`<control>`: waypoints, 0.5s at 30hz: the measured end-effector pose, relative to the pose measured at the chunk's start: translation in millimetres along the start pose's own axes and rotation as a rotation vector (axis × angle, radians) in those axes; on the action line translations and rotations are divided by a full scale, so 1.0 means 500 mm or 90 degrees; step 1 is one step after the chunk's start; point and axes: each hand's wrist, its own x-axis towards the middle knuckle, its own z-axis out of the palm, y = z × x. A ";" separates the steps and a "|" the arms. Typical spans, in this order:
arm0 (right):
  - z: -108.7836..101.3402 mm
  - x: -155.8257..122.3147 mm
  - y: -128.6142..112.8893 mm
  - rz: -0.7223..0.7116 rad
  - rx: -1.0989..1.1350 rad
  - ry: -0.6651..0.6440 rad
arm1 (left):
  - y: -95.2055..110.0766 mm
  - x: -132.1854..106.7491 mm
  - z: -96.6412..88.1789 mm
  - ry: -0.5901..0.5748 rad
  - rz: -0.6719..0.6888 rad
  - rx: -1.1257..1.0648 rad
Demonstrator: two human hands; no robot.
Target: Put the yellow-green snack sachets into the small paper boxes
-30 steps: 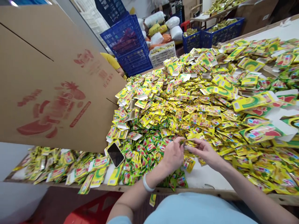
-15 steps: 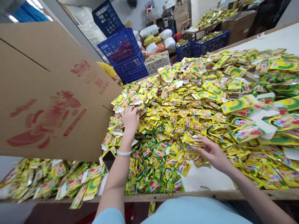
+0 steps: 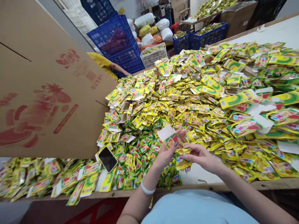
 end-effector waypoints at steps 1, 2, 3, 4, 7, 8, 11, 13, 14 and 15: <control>0.002 -0.007 -0.010 -0.008 -0.014 0.016 | -0.015 0.000 0.001 0.005 0.002 -0.016; 0.001 -0.014 -0.023 -0.033 -0.037 0.053 | -0.022 0.001 0.001 0.018 0.006 -0.038; -0.003 -0.020 -0.038 -0.073 -0.063 0.106 | -0.023 0.002 -0.002 0.031 0.008 -0.053; -0.010 -0.026 -0.055 -0.123 -0.087 0.167 | -0.019 0.004 -0.004 0.037 0.006 -0.054; -0.030 -0.028 -0.100 -0.277 -0.168 0.282 | 0.005 0.004 -0.001 -0.021 -0.044 0.019; -0.033 -0.024 -0.111 -0.320 -0.211 0.281 | 0.012 0.001 0.004 -0.050 -0.066 0.045; -0.028 -0.005 -0.139 -0.433 -0.395 0.204 | 0.021 -0.016 0.021 -0.120 -0.100 0.095; -0.018 0.003 -0.151 -0.464 -0.516 0.125 | 0.022 -0.029 0.027 -0.134 -0.101 0.126; -0.015 0.003 -0.156 -0.452 -0.568 0.083 | 0.021 -0.035 0.027 -0.135 -0.101 0.144; -0.012 0.002 -0.159 -0.422 -0.616 0.043 | 0.021 -0.039 0.027 -0.135 -0.106 0.160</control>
